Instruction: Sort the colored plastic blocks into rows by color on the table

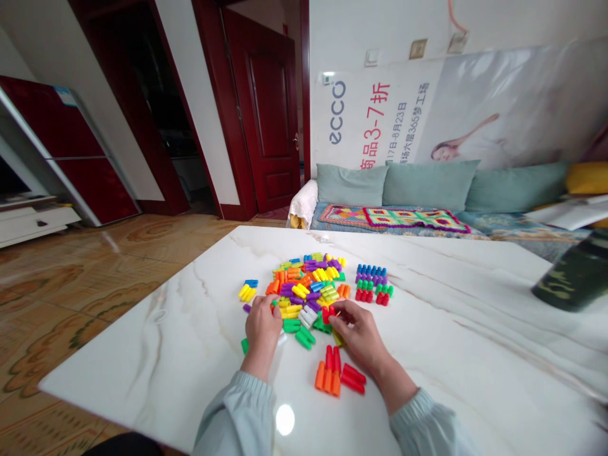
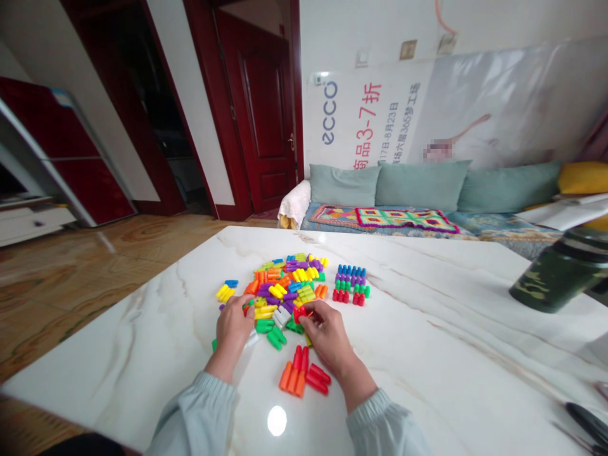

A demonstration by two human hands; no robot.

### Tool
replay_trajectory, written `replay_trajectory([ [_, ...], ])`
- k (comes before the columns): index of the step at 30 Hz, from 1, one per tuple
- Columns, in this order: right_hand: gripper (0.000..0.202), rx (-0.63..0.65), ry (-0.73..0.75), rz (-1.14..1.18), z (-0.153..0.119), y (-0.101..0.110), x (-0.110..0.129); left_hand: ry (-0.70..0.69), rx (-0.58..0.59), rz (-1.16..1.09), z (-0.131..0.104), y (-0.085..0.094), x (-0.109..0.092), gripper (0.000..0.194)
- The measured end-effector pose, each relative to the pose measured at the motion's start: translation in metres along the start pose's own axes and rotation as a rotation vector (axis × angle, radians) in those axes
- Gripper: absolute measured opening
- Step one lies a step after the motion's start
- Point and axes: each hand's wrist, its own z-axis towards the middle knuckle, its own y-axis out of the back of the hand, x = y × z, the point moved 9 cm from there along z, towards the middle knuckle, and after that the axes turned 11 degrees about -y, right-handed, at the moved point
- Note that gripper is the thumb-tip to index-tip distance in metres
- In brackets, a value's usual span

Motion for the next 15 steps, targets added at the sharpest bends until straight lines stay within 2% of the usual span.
replay_trajectory([
  [4, 0.016, -0.024, -0.005, 0.074, 0.002, 0.002, -0.001, -0.031, -0.04, -0.076, 0.001, 0.001, 0.0, 0.029],
  [7, 0.017, -0.02, -0.023, 0.094, 0.003, 0.0, -0.005, -0.098, -0.153, -0.192, 0.004, 0.008, -0.003, 0.025],
  [10, 0.018, -0.002, -0.043, 0.117, 0.003, -0.002, -0.007, -0.144, -0.258, -0.417, 0.004, 0.013, -0.008, 0.02],
  [12, 0.021, 0.006, -0.043, 0.159, 0.003, -0.001, -0.005, -0.109, -0.221, -0.649, 0.004, 0.005, -0.012, 0.023],
  [15, 0.027, -0.001, -0.014, 0.224, 0.003, 0.003, 0.001, -0.024, -0.045, -0.99, 0.001, -0.018, -0.025, 0.029],
])
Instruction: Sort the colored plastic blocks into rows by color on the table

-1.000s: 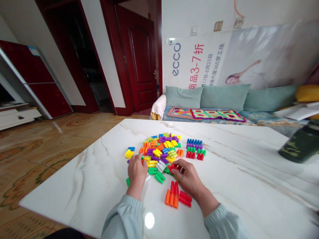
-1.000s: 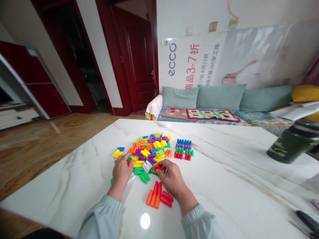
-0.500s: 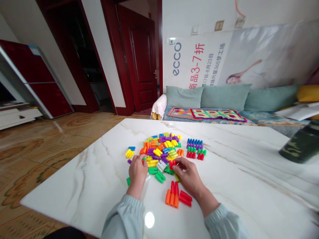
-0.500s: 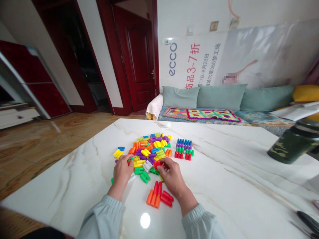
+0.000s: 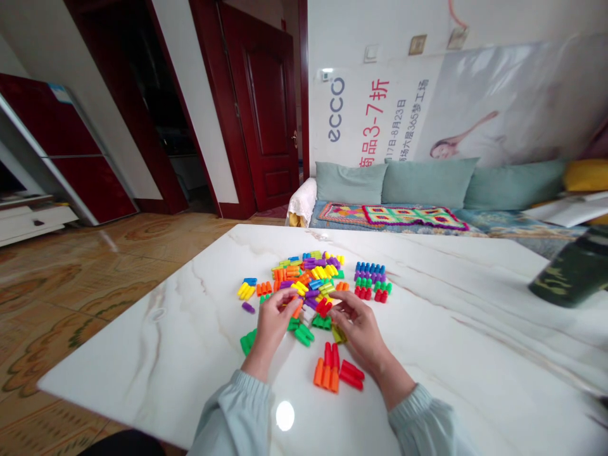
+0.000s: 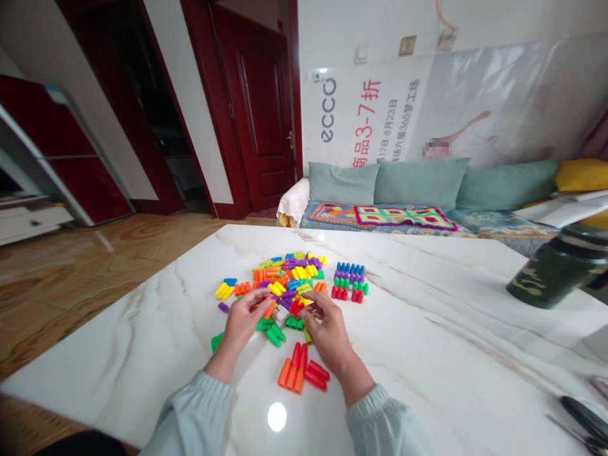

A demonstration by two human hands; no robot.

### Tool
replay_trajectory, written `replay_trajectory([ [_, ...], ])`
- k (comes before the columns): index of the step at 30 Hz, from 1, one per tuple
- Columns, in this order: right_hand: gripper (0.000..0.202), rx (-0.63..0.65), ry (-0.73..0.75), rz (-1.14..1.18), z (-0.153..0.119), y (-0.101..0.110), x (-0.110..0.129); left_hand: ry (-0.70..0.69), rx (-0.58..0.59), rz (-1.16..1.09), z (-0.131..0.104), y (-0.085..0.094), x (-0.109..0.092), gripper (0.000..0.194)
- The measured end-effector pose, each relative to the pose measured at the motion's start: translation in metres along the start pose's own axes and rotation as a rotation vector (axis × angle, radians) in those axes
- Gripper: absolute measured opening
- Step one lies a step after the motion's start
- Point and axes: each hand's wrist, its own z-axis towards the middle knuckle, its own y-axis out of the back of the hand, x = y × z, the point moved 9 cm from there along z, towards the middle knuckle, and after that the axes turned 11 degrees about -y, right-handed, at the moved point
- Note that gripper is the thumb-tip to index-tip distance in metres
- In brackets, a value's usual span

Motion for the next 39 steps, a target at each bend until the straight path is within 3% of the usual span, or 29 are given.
replay_trajectory([
  [4, 0.017, -0.001, -0.006, -0.061, -0.001, 0.002, 0.005, 0.066, 0.085, -0.198, -0.006, -0.02, 0.0, 0.025],
  [13, 0.017, 0.014, 0.026, -0.146, -0.004, -0.004, 0.004, 0.104, 0.082, -0.349, -0.009, -0.024, -0.008, 0.03],
  [18, 0.016, 0.066, 0.012, -0.193, -0.005, -0.009, 0.006, 0.109, 0.158, -0.441, -0.013, -0.036, -0.014, 0.035],
  [22, 0.01, 0.304, -0.022, -0.316, -0.016, -0.024, 0.024, 0.136, 0.194, -0.46, -0.014, -0.041, -0.012, 0.033],
  [27, 0.057, 0.617, 0.086, -0.641, -0.05, -0.045, 0.054, 0.156, 0.154, -0.466, -0.015, -0.037, -0.007, 0.032],
  [30, 0.072, 0.723, 0.072, -0.831, -0.062, -0.052, 0.046, 0.157, 0.159, -0.461, -0.016, -0.037, -0.008, 0.032],
  [32, 0.072, 0.737, 0.04, -0.927, -0.063, -0.055, 0.036, 0.154, 0.163, -0.457, -0.016, -0.038, -0.01, 0.031],
  [35, 0.055, 0.713, 0.04, -0.977, -0.059, -0.06, 0.027, 0.164, 0.155, -0.452, -0.016, -0.038, -0.011, 0.033],
  [39, 0.044, 0.614, 0.1, -0.86, -0.052, -0.063, 0.026, 0.171, 0.147, -0.454, -0.016, -0.037, -0.009, 0.035],
])
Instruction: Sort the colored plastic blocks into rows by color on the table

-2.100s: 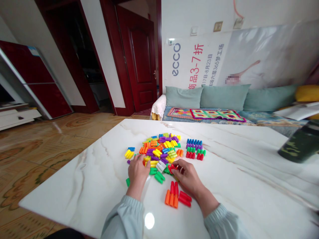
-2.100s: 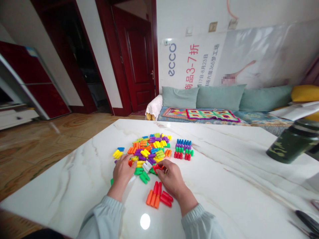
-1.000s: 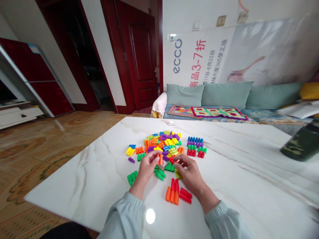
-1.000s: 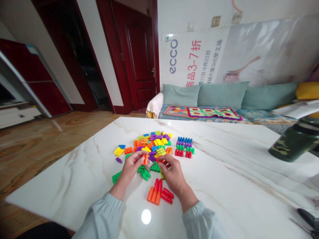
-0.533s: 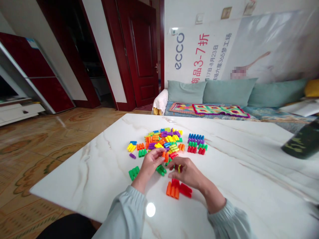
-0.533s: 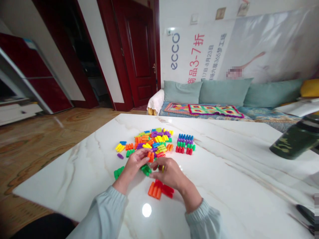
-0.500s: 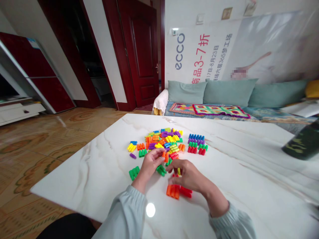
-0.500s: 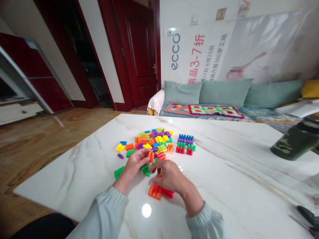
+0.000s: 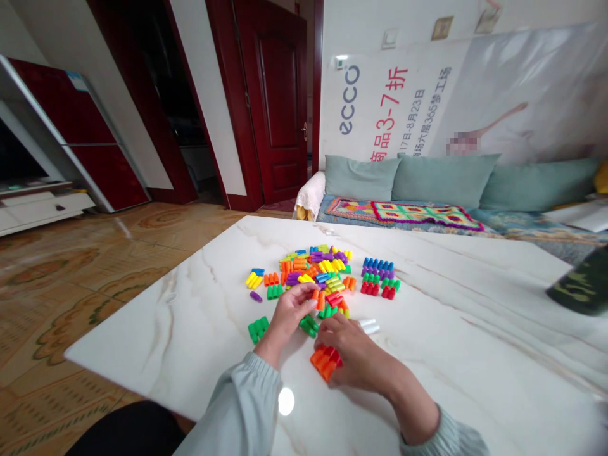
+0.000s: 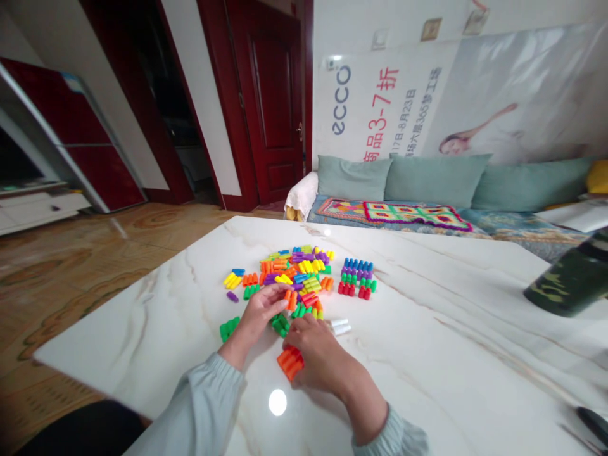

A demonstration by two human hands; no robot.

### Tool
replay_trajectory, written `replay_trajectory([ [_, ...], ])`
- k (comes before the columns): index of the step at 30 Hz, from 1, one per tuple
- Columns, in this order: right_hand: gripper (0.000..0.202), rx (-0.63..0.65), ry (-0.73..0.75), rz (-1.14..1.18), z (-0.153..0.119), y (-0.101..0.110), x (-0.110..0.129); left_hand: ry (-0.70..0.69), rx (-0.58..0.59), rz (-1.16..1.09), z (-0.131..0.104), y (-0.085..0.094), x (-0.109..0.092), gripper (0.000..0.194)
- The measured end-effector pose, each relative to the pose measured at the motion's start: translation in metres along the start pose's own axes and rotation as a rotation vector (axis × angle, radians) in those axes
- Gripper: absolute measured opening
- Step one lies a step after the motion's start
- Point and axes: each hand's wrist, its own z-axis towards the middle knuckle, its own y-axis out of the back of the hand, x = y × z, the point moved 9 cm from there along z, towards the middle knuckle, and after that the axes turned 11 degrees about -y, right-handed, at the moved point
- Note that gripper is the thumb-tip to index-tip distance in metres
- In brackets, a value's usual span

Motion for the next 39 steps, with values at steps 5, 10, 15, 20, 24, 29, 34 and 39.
replay_trajectory([
  [5, 0.042, -0.319, -0.084, 0.437, 0.007, 0.017, -0.025, 0.035, -0.08, -0.136, 0.0, 0.007, 0.005, 0.035],
  [10, 0.04, -0.571, -0.1, 0.714, 0.011, 0.028, -0.051, 0.096, 0.002, -0.225, -0.002, -0.004, 0.003, 0.038],
  [15, 0.043, -0.645, -0.002, 0.612, 0.011, 0.039, -0.044, 0.048, 0.103, 0.085, -0.005, -0.012, 0.0, 0.045],
  [20, 0.043, -0.626, 0.009, 0.547, 0.008, 0.04, -0.044, -0.089, -0.006, 0.177, 0.0, -0.001, -0.007, 0.032],
  [24, 0.037, -0.704, -0.063, 0.475, 0.007, 0.043, -0.056, -0.077, -0.111, 0.104, 0.0, 0.011, -0.003, 0.034],
  [29, 0.039, -0.728, -0.04, 0.515, 0.008, 0.04, -0.047, -0.119, 0.013, 0.151, -0.001, -0.005, -0.006, 0.028],
  [34, 0.028, -0.692, -0.151, 0.687, 0.01, 0.03, -0.053, -0.1, 0.093, 0.205, -0.005, -0.016, -0.006, 0.036],
  [39, 0.031, -0.676, -0.188, 0.887, 0.01, 0.023, -0.065, -0.14, 0.089, 0.288, -0.006, -0.017, -0.012, 0.032],
])
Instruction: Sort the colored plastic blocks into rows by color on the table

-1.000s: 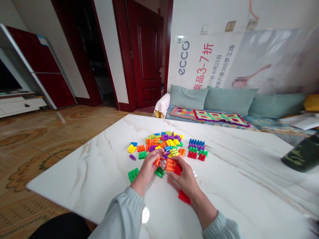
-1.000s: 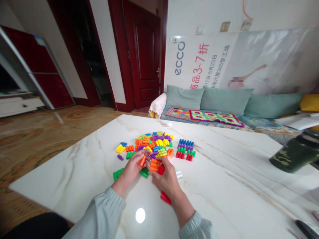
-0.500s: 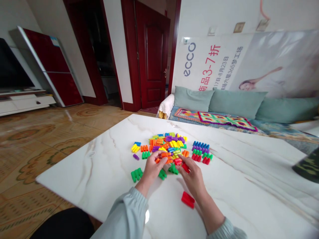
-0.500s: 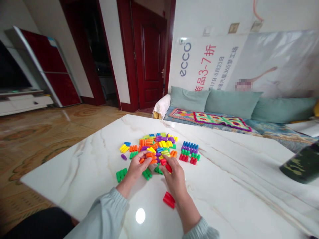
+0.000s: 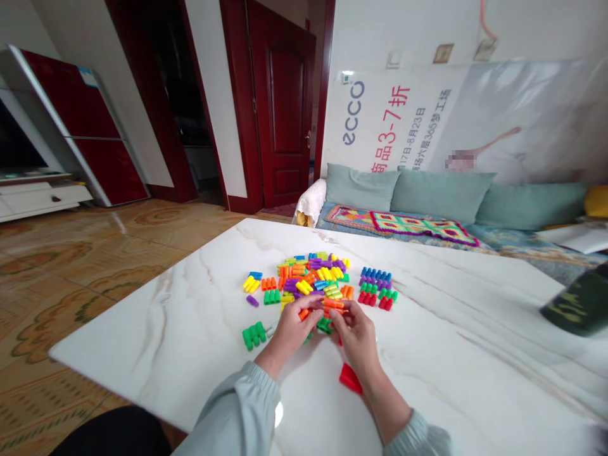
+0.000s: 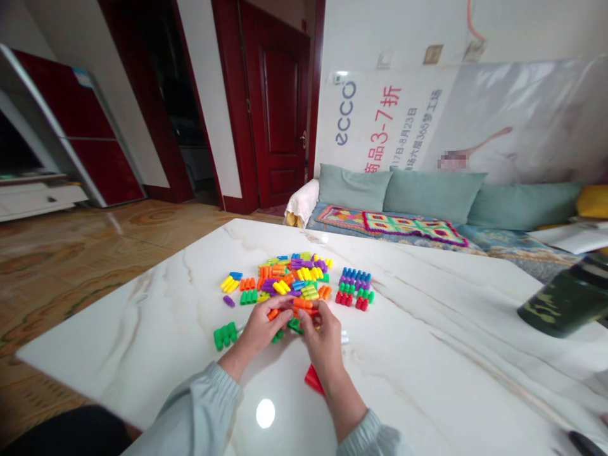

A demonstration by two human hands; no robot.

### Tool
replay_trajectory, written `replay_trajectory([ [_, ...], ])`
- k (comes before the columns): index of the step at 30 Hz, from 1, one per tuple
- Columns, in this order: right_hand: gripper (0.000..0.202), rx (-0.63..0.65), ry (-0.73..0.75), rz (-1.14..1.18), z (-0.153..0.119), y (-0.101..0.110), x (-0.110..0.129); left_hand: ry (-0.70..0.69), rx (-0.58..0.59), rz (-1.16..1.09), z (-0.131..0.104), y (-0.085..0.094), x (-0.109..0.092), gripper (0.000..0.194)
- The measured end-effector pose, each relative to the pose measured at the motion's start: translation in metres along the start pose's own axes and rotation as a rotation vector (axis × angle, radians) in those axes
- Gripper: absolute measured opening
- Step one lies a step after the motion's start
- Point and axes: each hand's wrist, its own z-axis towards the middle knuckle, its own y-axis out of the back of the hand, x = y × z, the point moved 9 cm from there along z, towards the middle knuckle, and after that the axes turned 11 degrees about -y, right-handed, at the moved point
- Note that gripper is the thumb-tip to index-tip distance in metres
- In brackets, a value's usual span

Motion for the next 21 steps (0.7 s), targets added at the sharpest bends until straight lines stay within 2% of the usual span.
replay_trajectory([
  [3, 0.029, -0.095, 0.028, 0.013, 0.004, 0.018, 0.006, -0.089, 0.003, 0.129, 0.002, 0.003, -0.009, 0.018],
  [9, 0.028, -0.537, 0.236, -0.223, 0.005, 0.105, 0.035, -0.207, -0.072, 0.198, 0.004, 0.017, -0.014, 0.01],
  [12, 0.032, -0.592, 0.177, -0.345, 0.014, 0.13, 0.022, -0.234, -0.134, 0.237, 0.005, 0.025, -0.014, 0.009],
  [14, 0.032, -0.546, 0.072, -0.414, 0.023, 0.132, 0.002, -0.237, -0.157, 0.238, 0.006, 0.028, -0.014, 0.01],
  [17, 0.027, -0.426, -0.011, -0.525, 0.032, 0.116, -0.023, -0.23, -0.168, 0.229, 0.006, 0.03, -0.013, 0.01],
  [21, 0.028, -0.339, -0.037, -0.602, 0.037, 0.099, -0.035, -0.222, -0.19, 0.251, 0.005, 0.033, -0.013, 0.011],
])
